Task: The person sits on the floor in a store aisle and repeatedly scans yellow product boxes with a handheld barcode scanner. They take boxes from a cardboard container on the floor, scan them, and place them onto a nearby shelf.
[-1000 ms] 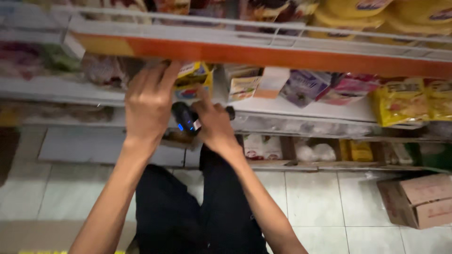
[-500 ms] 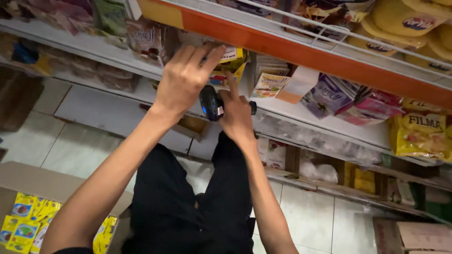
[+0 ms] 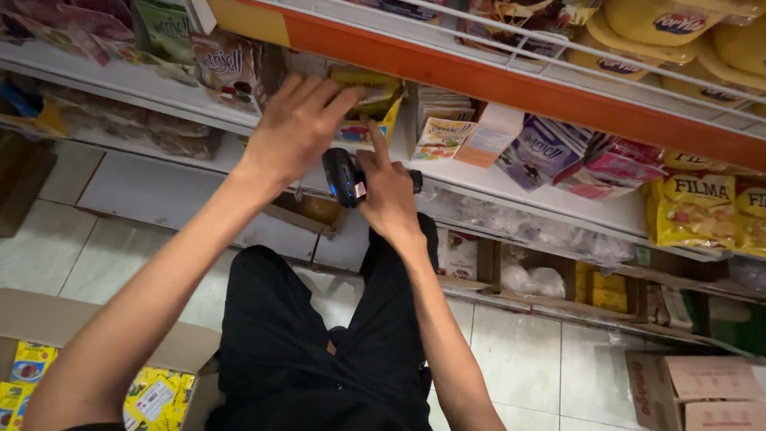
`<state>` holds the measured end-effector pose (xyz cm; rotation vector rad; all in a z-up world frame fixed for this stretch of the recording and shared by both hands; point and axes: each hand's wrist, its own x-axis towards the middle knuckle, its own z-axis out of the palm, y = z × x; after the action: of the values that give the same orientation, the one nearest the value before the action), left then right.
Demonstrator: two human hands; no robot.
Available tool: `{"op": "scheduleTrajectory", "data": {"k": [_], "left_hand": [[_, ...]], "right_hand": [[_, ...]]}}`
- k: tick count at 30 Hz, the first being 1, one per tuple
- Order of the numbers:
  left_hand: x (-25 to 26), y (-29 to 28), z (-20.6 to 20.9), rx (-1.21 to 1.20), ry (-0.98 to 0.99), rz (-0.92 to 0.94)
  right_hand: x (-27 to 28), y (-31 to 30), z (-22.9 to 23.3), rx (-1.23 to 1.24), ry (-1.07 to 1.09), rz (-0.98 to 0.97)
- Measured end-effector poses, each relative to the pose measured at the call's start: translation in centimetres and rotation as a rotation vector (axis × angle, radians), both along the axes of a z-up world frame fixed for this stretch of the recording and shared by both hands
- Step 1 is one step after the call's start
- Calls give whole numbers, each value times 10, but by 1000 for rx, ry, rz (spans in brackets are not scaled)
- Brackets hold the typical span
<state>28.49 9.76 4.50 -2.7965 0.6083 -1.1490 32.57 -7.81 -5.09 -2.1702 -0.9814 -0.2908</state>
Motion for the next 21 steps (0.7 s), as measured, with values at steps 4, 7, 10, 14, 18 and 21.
{"op": "scheduleTrajectory", "data": {"k": [4, 7, 10, 14, 18, 21], "left_hand": [[13, 6, 2, 29, 110, -29], [25, 6, 0, 93, 165, -17], [36, 6, -3, 146, 111, 13], [44, 8, -10, 10, 161, 30], [34, 6, -26, -61, 100, 13], [17, 1, -42, -182, 25, 159]], "right_hand": [[0, 1, 2, -5, 30, -9], [-3, 1, -1, -26, 68, -19], [-2, 1, -7, 27, 111, 19], [5, 0, -21, 214, 211, 124], [6, 0, -27, 250, 248, 149], [-1, 0, -21, 182, 242, 107]]}}
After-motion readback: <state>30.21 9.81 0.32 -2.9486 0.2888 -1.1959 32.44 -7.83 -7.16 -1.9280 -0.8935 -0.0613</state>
